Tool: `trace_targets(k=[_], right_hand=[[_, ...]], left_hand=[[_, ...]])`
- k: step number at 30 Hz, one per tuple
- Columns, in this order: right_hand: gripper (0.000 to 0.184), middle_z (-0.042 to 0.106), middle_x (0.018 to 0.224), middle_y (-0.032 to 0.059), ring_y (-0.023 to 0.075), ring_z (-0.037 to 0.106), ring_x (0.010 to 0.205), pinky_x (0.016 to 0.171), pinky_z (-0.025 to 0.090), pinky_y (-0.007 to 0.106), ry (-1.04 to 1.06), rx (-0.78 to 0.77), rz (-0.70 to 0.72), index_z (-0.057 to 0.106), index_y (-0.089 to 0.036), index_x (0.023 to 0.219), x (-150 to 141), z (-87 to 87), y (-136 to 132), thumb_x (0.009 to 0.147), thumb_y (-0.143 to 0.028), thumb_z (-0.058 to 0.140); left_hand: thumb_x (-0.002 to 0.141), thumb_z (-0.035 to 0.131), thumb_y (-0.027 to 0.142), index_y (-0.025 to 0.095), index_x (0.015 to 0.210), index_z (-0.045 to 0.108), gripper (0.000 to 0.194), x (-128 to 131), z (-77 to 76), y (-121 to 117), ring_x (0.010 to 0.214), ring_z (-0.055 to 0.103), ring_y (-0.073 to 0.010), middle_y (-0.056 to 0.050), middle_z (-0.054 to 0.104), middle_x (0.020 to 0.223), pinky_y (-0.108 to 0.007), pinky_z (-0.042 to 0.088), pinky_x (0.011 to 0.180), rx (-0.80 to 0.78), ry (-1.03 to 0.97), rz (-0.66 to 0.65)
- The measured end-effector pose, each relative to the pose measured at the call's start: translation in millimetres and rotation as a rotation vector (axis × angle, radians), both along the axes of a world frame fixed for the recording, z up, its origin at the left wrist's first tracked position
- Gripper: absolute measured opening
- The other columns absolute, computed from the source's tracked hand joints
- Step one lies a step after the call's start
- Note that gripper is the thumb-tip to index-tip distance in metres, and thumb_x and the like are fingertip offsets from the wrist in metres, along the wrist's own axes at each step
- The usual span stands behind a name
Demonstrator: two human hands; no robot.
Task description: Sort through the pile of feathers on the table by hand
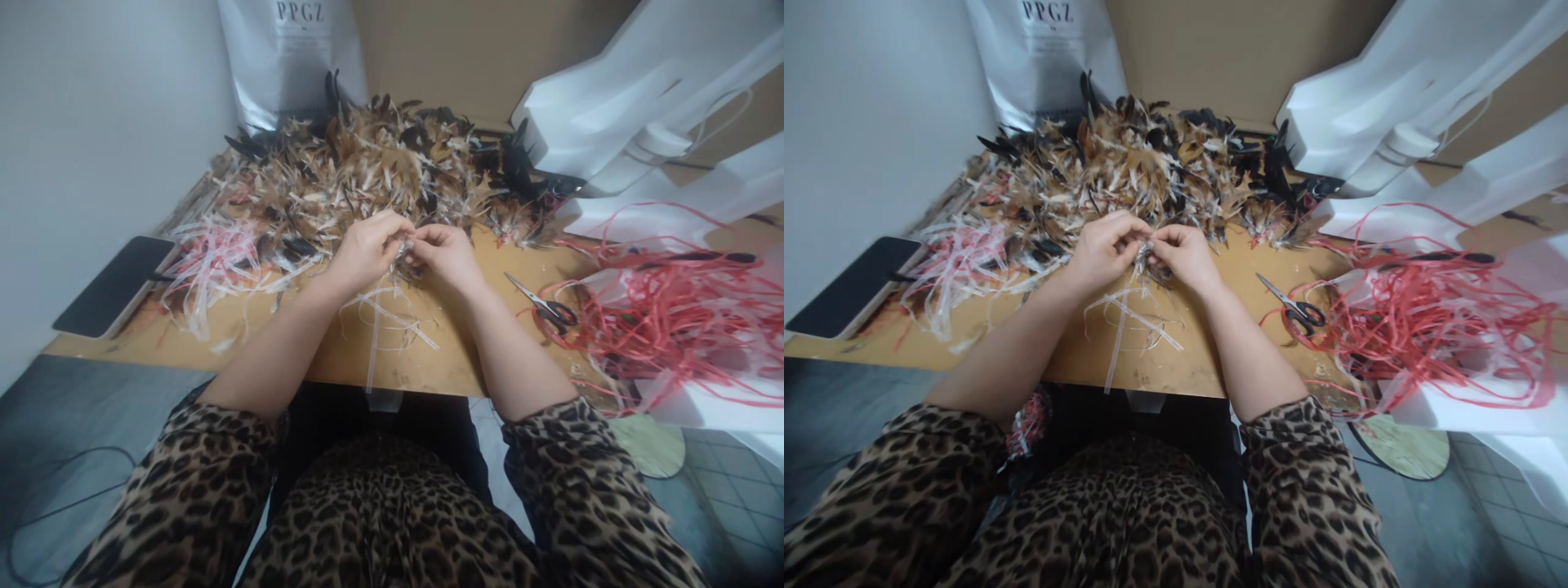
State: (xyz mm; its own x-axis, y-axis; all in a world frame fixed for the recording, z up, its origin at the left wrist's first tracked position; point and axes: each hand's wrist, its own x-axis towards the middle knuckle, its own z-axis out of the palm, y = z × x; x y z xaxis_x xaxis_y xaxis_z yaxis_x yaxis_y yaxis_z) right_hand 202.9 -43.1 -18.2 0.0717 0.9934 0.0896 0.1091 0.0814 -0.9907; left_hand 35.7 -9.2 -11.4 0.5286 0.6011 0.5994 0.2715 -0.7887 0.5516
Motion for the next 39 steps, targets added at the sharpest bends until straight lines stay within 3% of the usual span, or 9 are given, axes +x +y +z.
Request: trace_targets(k=[13, 20, 24, 33, 39], right_hand=[[0.016, 0.065, 0.055, 0.0003, 0.0084, 0.055, 0.049, 0.05, 0.045, 0.021, -0.079, -0.019, 0.018, 0.07, -0.013, 0.074, 2, -1.6, 1, 0.068, -0.027, 0.075], [0.013, 0.065, 0.055, 0.0007, 0.009, 0.055, 0.049, 0.05, 0.043, 0.021, -0.113, -0.028, -0.015, 0.071, -0.013, 0.073, 0, -1.0, 0, 0.069, -0.025, 0.072], [0.012, 0.064, 0.054, 0.0, 0.0084, 0.053, 0.048, 0.05, 0.043, 0.022, -0.101, -0.022, -0.026, 0.07, -0.013, 0.073, -1, -2.3, 2, 0.069, -0.024, 0.071], [0.02, 0.063, 0.059, -0.0013, 0.0094, 0.054, 0.05, 0.05, 0.043, 0.023, -0.024, 0.009, 0.065, 0.07, -0.014, 0.088, -2, -6.3, 0, 0.072, -0.026, 0.072], [0.017, 0.062, 0.057, -0.0031, 0.0099, 0.055, 0.05, 0.05, 0.044, 0.023, -0.061, 0.038, 0.132, 0.067, -0.016, 0.086, 2, -8.4, 2, 0.07, -0.022, 0.07]], left_hand=[[0.08, 0.051, 0.005, 0.016, 0.097, 0.064, 0.024, 1, -5.8, 8, 0.085, 0.059, -0.0157, -0.005, 0.063, 0.091, -0.029, 0.047, 0.077, 0.034, 0.081, 0.018], [0.083, 0.056, 0.011, 0.017, 0.08, 0.067, 0.013, -2, -12.9, 18, 0.082, 0.06, -0.0168, -0.004, 0.065, 0.083, -0.031, 0.048, 0.076, 0.098, 0.128, 0.069], [0.083, 0.056, 0.013, 0.017, 0.08, 0.067, 0.012, -2, -15.7, 20, 0.082, 0.059, -0.0173, -0.005, 0.065, 0.083, -0.032, 0.048, 0.076, 0.124, 0.135, 0.084], [0.083, 0.053, 0.01, 0.016, 0.081, 0.065, 0.014, -6, -13.5, 21, 0.081, 0.06, -0.0169, -0.005, 0.064, 0.083, -0.029, 0.048, 0.074, 0.206, 0.092, 0.005], [0.087, 0.054, 0.015, 0.017, 0.082, 0.066, 0.014, -6, -13.2, 21, 0.081, 0.061, -0.0163, -0.005, 0.065, 0.085, -0.029, 0.049, 0.074, 0.213, 0.085, -0.033]])
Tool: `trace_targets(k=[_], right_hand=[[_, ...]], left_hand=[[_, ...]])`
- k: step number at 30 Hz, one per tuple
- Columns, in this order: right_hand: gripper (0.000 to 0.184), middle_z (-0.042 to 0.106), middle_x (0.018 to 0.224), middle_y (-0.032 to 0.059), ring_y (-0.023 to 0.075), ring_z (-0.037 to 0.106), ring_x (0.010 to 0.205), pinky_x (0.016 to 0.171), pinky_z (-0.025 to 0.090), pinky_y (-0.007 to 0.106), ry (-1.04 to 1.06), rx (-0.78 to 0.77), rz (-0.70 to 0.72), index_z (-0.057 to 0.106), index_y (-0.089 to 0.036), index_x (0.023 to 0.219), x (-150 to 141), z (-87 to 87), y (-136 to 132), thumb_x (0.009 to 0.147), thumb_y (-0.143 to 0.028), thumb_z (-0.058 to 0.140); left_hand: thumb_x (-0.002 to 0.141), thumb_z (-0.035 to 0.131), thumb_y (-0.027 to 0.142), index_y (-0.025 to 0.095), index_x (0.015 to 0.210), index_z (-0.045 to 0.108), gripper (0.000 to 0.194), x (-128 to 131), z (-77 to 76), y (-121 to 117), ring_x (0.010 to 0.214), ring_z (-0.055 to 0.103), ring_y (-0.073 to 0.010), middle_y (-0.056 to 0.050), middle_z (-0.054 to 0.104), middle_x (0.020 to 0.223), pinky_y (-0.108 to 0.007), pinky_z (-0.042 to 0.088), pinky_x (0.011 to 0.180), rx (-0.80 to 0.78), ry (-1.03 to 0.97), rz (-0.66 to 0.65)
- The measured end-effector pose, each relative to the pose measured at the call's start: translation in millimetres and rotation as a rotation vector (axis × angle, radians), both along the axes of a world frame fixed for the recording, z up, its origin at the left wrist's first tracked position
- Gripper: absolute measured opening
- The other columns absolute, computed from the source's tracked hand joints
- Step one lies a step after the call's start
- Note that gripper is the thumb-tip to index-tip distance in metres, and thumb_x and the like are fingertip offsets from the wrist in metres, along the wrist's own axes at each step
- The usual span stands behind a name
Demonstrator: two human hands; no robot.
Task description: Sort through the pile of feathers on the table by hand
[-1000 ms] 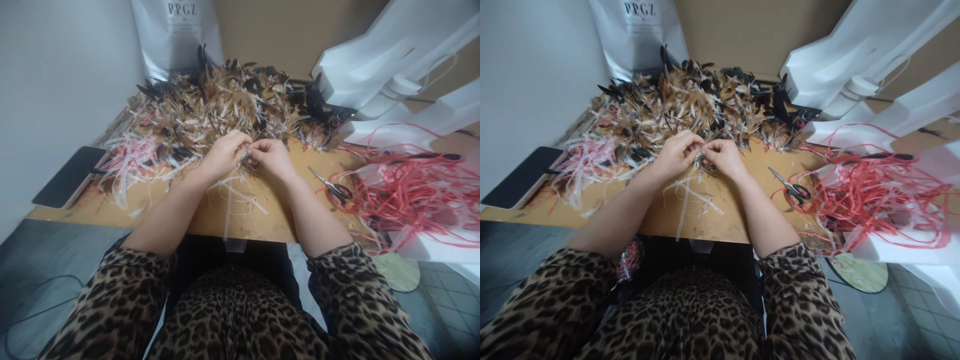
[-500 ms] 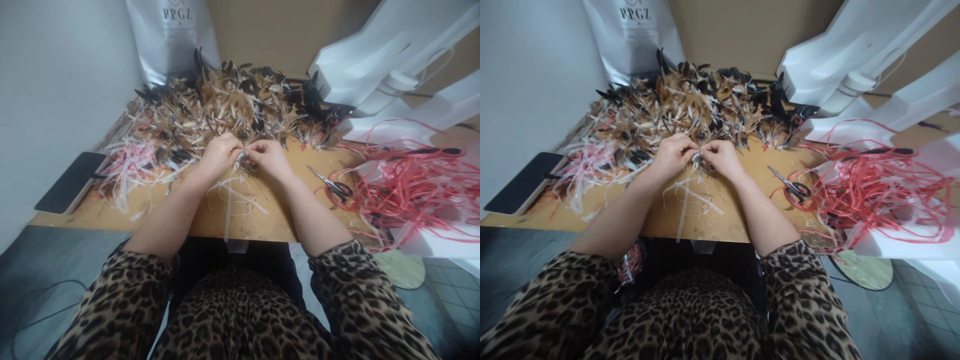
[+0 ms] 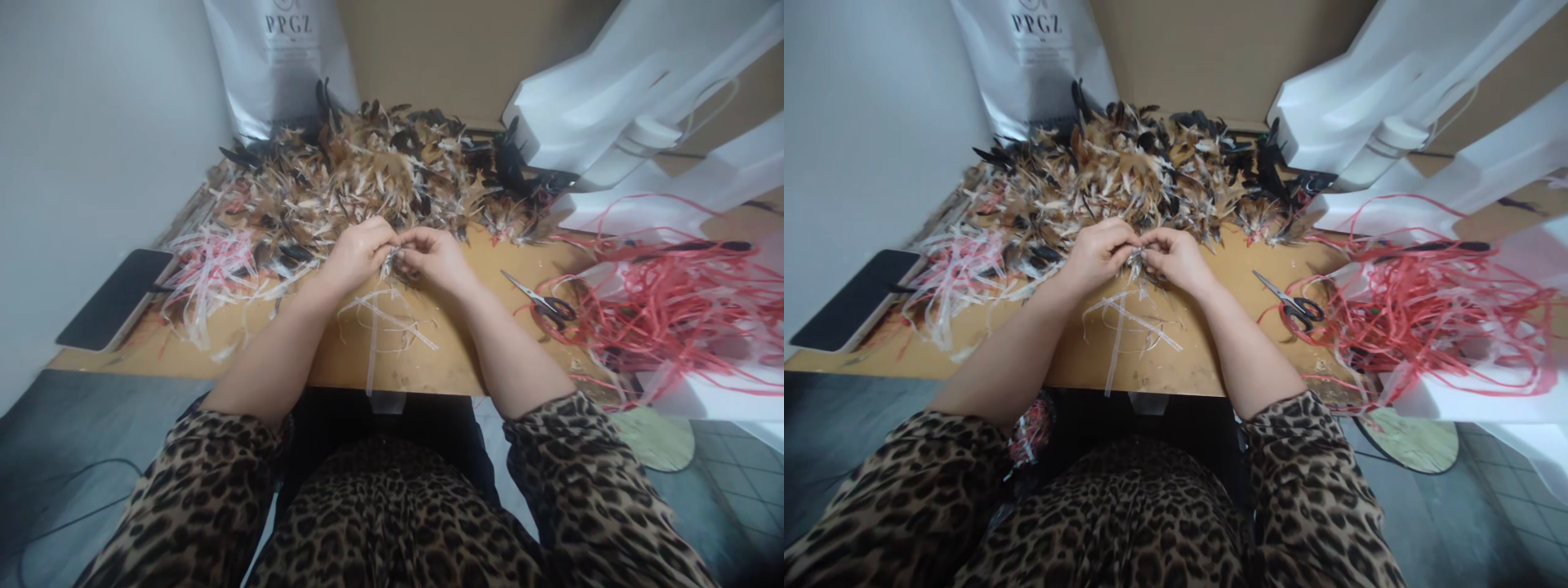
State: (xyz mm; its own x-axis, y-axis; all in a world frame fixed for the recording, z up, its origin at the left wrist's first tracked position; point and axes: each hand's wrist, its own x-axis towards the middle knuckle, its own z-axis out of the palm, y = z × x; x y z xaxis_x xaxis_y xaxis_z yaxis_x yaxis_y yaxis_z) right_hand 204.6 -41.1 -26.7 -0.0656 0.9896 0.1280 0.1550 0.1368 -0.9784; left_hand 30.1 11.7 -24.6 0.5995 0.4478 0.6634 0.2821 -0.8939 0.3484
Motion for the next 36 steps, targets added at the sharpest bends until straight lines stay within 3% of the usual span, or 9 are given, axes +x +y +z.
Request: trace_targets(k=[7, 12, 17, 21, 27, 32, 36], right_hand=[[0.009, 0.06, 0.057, -0.0033, 0.0094, 0.053, 0.048, 0.047, 0.042, 0.023, -0.047, 0.067, -0.051, 0.061, -0.018, 0.076, 0, -0.7, 1, 0.073, -0.023, 0.068], [0.006, 0.058, 0.062, -0.0036, 0.0097, 0.052, 0.05, 0.049, 0.042, 0.024, -0.064, 0.17, -0.187, 0.059, -0.02, 0.081, 1, -9.6, 7, 0.075, -0.02, 0.062], [0.02, 0.061, 0.078, -0.0005, 0.0118, 0.053, 0.064, 0.063, 0.046, 0.028, -0.277, 0.397, -0.231, 0.066, -0.02, 0.094, 5, -10.7, 7, 0.076, -0.016, 0.059], [0.016, 0.061, 0.084, 0.0028, 0.0165, 0.056, 0.079, 0.075, 0.047, 0.033, -0.483, 0.503, -0.21, 0.07, -0.019, 0.089, 5, -3.9, 0, 0.077, -0.016, 0.061], [0.011, 0.059, 0.086, 0.0044, 0.0192, 0.056, 0.085, 0.08, 0.046, 0.035, -0.553, 0.493, -0.228, 0.069, -0.02, 0.083, 5, -3.0, -1, 0.081, -0.017, 0.059], [0.018, 0.06, 0.092, 0.0045, 0.0185, 0.056, 0.087, 0.082, 0.046, 0.034, -0.538, 0.5, -0.185, 0.07, -0.021, 0.094, 5, -1.1, -1, 0.081, -0.016, 0.058], [0.017, 0.058, 0.089, 0.0043, 0.018, 0.055, 0.085, 0.081, 0.045, 0.034, -0.54, 0.495, -0.156, 0.071, -0.02, 0.091, 5, -0.5, -2, 0.082, -0.016, 0.058]], left_hand=[[0.086, 0.053, 0.012, 0.016, 0.082, 0.067, 0.015, 0, 0.4, 0, 0.08, 0.061, -0.0158, -0.005, 0.065, 0.084, -0.029, 0.049, 0.074, -0.006, -0.01, -0.012], [0.085, 0.053, 0.012, 0.017, 0.085, 0.067, 0.015, 0, -1.6, 1, 0.083, 0.062, -0.0162, -0.005, 0.066, 0.087, -0.029, 0.05, 0.076, 0.002, -0.009, -0.002], [0.085, 0.053, 0.01, 0.017, 0.084, 0.067, 0.015, 0, -1.0, 1, 0.085, 0.062, -0.0168, -0.005, 0.066, 0.087, -0.03, 0.05, 0.077, 0.002, -0.009, 0.002], [0.085, 0.053, 0.012, 0.017, 0.082, 0.066, 0.015, 0, 0.3, 0, 0.083, 0.061, -0.0165, -0.005, 0.065, 0.086, -0.03, 0.049, 0.076, -0.014, -0.021, 0.008], [0.085, 0.052, 0.012, 0.017, 0.082, 0.066, 0.015, 0, 0.2, -1, 0.082, 0.06, -0.0165, -0.005, 0.065, 0.085, -0.031, 0.049, 0.076, -0.029, -0.033, 0.01], [0.086, 0.053, 0.013, 0.018, 0.082, 0.066, 0.014, 1, -0.2, -1, 0.084, 0.061, -0.0164, -0.005, 0.065, 0.086, -0.03, 0.049, 0.077, -0.029, -0.03, 0.016], [0.086, 0.054, 0.014, 0.018, 0.081, 0.066, 0.014, 1, -0.7, -1, 0.083, 0.06, -0.0162, -0.005, 0.065, 0.085, -0.03, 0.049, 0.077, -0.018, -0.031, -0.003]])
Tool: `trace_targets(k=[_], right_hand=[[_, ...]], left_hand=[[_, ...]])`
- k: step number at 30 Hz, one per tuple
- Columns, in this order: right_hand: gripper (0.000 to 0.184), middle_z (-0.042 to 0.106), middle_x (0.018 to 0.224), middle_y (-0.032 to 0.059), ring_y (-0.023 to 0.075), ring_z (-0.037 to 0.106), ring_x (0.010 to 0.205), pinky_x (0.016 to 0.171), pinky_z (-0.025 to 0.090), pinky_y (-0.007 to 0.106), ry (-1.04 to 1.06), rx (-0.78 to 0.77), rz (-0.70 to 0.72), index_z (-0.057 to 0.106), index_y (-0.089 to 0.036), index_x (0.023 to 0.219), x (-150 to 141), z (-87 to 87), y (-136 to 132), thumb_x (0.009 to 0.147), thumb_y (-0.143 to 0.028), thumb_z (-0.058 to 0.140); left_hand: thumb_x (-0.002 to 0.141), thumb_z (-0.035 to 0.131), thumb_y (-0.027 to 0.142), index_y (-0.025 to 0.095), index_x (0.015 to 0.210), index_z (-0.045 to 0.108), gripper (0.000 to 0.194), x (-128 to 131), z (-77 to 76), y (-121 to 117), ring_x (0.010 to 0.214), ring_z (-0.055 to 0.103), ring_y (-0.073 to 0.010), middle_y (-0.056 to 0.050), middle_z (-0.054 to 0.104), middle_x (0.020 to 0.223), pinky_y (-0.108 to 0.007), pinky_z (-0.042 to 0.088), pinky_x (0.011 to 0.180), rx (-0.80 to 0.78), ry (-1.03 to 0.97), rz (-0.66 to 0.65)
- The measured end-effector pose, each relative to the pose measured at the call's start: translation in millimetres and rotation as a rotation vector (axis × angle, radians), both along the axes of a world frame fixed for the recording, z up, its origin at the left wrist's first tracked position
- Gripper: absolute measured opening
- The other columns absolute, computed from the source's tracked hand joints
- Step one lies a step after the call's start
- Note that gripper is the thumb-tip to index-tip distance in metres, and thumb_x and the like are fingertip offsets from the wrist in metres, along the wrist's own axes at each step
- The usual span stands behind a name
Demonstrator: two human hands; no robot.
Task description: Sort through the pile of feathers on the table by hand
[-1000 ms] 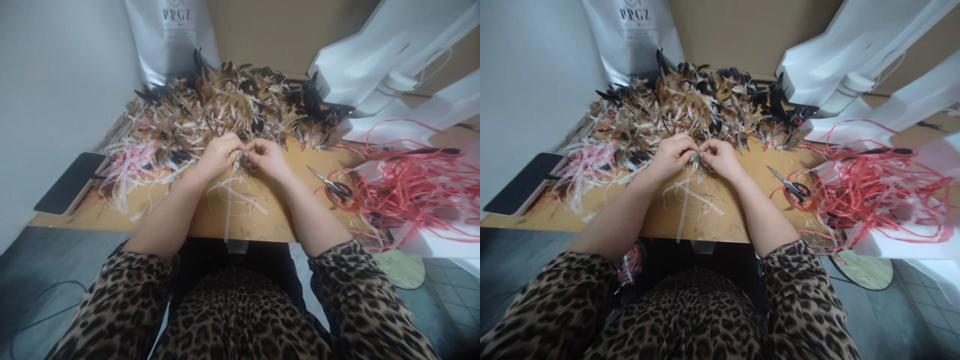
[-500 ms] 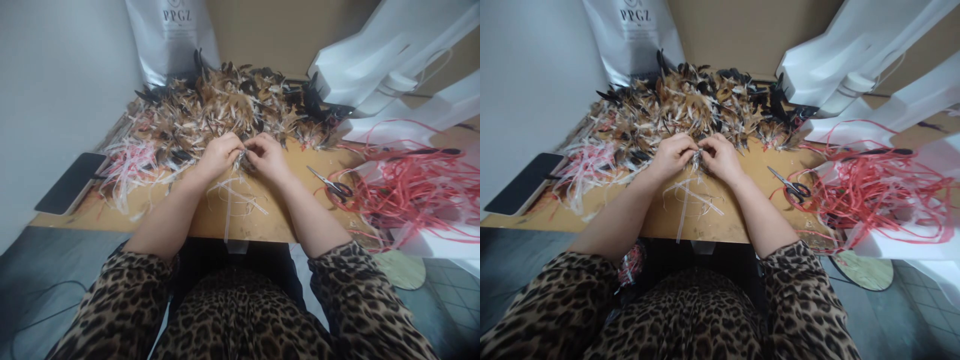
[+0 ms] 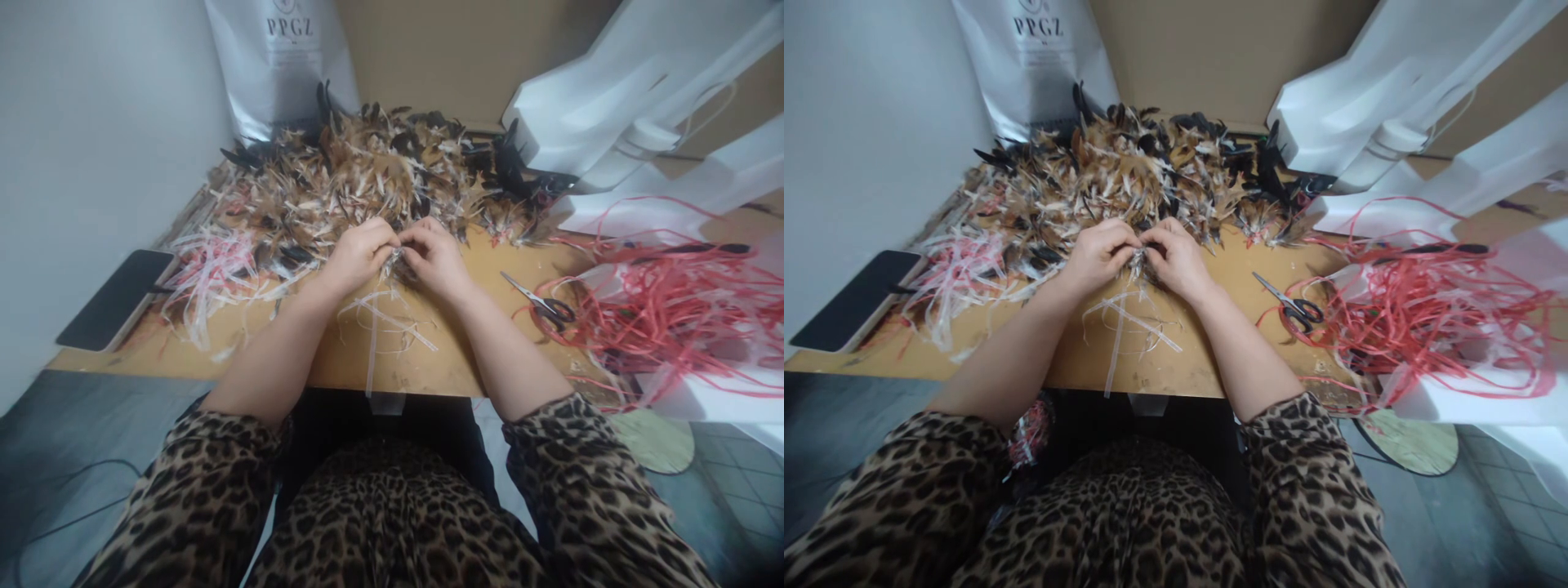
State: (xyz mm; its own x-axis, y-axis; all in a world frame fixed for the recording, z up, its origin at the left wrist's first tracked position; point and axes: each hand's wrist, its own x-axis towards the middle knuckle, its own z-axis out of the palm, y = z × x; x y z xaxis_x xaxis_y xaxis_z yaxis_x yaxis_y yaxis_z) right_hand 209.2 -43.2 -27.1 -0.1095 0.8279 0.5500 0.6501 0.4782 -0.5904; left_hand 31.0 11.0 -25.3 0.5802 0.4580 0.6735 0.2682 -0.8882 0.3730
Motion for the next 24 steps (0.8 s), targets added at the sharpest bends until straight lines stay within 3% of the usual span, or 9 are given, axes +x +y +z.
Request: trace_targets(k=[13, 19, 24], right_hand=[[0.009, 0.058, 0.091, 0.0052, 0.018, 0.055, 0.086, 0.079, 0.046, 0.034, 0.0, 0.0, -0.024, 0.064, -0.019, 0.083, 1.7, -1.3, 1.2, 0.079, -0.014, 0.057], [0.022, 0.059, 0.1, 0.0051, 0.0151, 0.054, 0.078, 0.074, 0.047, 0.033, 0.023, -0.026, 0.004, 0.066, -0.021, 0.098, 2.3, -1.1, 0.7, 0.078, -0.015, 0.058], [0.012, 0.058, 0.094, 0.0047, 0.0169, 0.054, 0.084, 0.077, 0.046, 0.033, 0.026, -0.019, 0.021, 0.067, -0.02, 0.088, 3.2, -2.1, 1.6, 0.08, -0.016, 0.059]], left_hand=[[0.083, 0.056, 0.01, 0.017, 0.08, 0.069, 0.015, -1.1, 1.8, 0.0, 0.08, 0.062, -0.0153, -0.004, 0.067, 0.082, -0.029, 0.05, 0.074, 0.003, -0.037, -0.007], [0.085, 0.054, 0.012, 0.017, 0.083, 0.069, 0.016, -1.7, 2.2, -0.5, 0.085, 0.063, -0.0166, -0.005, 0.068, 0.087, -0.031, 0.051, 0.077, -0.004, -0.015, -0.008], [0.088, 0.054, 0.017, 0.018, 0.083, 0.068, 0.016, -1.6, 3.5, -1.3, 0.083, 0.063, -0.0163, -0.006, 0.068, 0.086, -0.03, 0.051, 0.076, 0.017, 0.004, -0.013]])
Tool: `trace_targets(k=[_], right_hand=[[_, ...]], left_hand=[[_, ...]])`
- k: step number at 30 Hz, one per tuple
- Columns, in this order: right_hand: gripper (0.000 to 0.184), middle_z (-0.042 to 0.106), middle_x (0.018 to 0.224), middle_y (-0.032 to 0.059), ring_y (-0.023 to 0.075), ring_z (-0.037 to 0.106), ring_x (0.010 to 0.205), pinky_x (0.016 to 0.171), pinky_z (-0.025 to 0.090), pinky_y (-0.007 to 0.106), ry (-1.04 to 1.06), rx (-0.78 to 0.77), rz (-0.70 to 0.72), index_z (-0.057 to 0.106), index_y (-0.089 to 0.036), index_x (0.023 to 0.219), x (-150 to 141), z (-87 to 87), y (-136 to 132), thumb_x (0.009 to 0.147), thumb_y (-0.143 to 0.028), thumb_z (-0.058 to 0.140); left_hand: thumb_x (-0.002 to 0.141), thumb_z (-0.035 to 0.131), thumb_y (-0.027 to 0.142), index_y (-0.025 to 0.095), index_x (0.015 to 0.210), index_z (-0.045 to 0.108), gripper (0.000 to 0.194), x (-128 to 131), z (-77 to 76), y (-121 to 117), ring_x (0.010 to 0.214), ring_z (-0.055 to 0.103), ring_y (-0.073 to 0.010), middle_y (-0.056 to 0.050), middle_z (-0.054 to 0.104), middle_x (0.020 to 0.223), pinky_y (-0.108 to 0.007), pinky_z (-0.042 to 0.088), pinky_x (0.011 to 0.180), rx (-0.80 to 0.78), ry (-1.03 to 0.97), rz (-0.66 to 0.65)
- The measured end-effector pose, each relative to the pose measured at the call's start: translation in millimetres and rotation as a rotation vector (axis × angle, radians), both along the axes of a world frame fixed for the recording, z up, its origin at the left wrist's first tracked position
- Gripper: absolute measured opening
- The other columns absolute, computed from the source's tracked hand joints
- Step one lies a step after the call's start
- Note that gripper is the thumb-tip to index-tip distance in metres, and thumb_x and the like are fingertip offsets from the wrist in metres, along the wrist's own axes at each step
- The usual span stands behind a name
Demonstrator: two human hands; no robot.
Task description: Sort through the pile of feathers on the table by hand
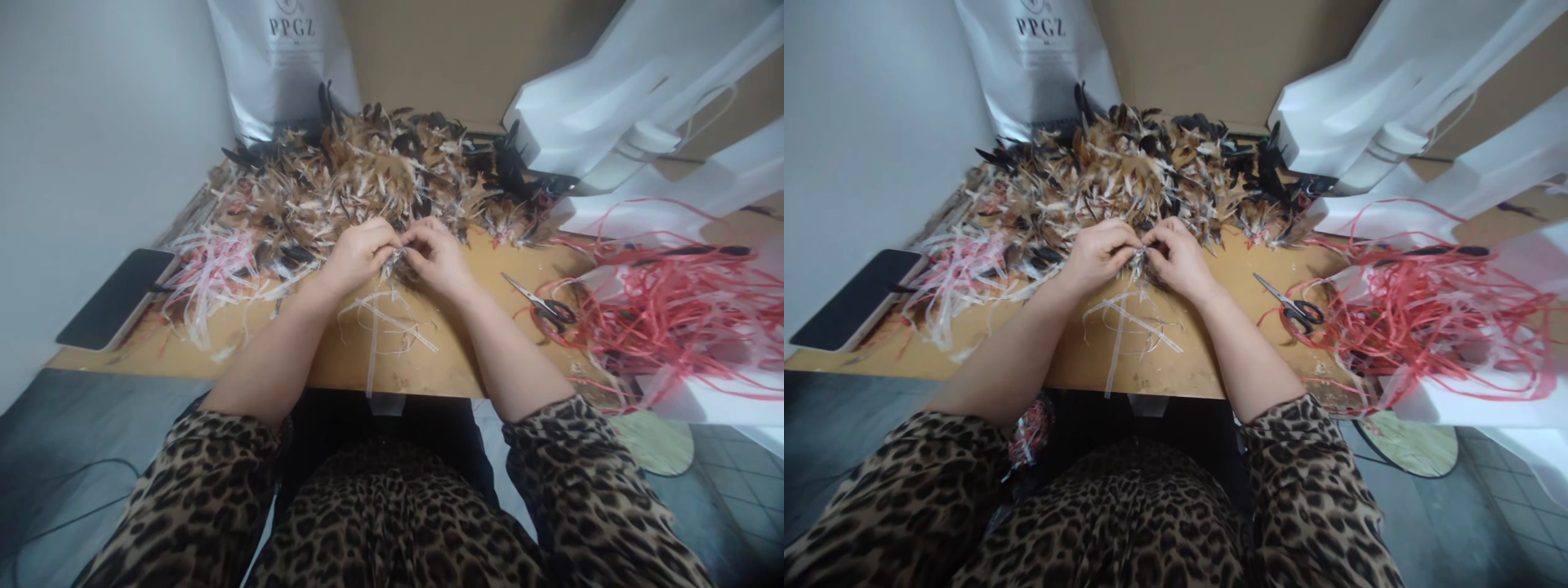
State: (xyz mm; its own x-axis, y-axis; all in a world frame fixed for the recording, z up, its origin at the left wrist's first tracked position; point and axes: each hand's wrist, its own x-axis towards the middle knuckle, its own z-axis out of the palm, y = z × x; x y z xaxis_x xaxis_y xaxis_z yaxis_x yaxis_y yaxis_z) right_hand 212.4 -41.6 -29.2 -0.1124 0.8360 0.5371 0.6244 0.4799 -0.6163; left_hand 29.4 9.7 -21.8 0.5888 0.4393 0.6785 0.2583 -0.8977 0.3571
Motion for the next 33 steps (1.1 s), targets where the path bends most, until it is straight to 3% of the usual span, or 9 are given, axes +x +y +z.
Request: trace_targets(k=[8, 15, 23, 29, 33], right_hand=[[0.006, 0.061, 0.091, 0.0046, 0.0187, 0.057, 0.09, 0.083, 0.046, 0.035, 0.057, 0.0, -0.009, 0.065, -0.019, 0.082, 1, 0.6, 2, 0.079, -0.017, 0.061], [0.006, 0.064, 0.082, 0.0026, 0.0177, 0.058, 0.083, 0.082, 0.046, 0.034, 0.215, -0.093, 0.006, 0.066, -0.02, 0.075, 4, 6.2, 3, 0.079, -0.026, 0.066], [0.015, 0.066, 0.083, 0.004, 0.0176, 0.058, 0.083, 0.072, 0.047, 0.03, 0.351, -0.185, -0.015, 0.067, -0.019, 0.08, 5, 6.1, 4, 0.077, -0.034, 0.067], [0.019, 0.067, 0.077, 0.0024, 0.0138, 0.055, 0.068, 0.066, 0.046, 0.029, 0.4, -0.313, -0.011, 0.069, -0.017, 0.086, 5, 14.9, -1, 0.076, -0.033, 0.069], [0.018, 0.066, 0.073, 0.0006, 0.012, 0.054, 0.063, 0.062, 0.044, 0.028, 0.41, -0.355, 0.013, 0.068, -0.017, 0.085, 6, 10.2, 2, 0.072, -0.028, 0.071]], left_hand=[[0.087, 0.054, 0.014, 0.017, 0.082, 0.068, 0.015, 0, 0.7, 0, 0.082, 0.063, -0.0154, -0.005, 0.067, 0.085, -0.029, 0.051, 0.076, 0.001, -0.018, 0.012], [0.087, 0.055, 0.014, 0.018, 0.083, 0.068, 0.014, -1, -2.5, 4, 0.082, 0.063, -0.0152, -0.005, 0.067, 0.085, -0.029, 0.051, 0.075, 0.01, -0.024, 0.004], [0.086, 0.054, 0.012, 0.017, 0.083, 0.067, 0.014, -1, -1.9, 3, 0.082, 0.063, -0.0152, -0.005, 0.068, 0.086, -0.028, 0.05, 0.076, 0.012, -0.038, 0.003], [0.085, 0.054, 0.011, 0.017, 0.083, 0.067, 0.015, -1, -1.3, 2, 0.082, 0.063, -0.0152, -0.005, 0.068, 0.085, -0.028, 0.05, 0.076, 0.023, -0.04, 0.013], [0.085, 0.054, 0.012, 0.017, 0.083, 0.068, 0.015, -1, -2.4, 4, 0.082, 0.063, -0.0152, -0.005, 0.067, 0.084, -0.028, 0.05, 0.075, 0.048, -0.055, 0.007]])
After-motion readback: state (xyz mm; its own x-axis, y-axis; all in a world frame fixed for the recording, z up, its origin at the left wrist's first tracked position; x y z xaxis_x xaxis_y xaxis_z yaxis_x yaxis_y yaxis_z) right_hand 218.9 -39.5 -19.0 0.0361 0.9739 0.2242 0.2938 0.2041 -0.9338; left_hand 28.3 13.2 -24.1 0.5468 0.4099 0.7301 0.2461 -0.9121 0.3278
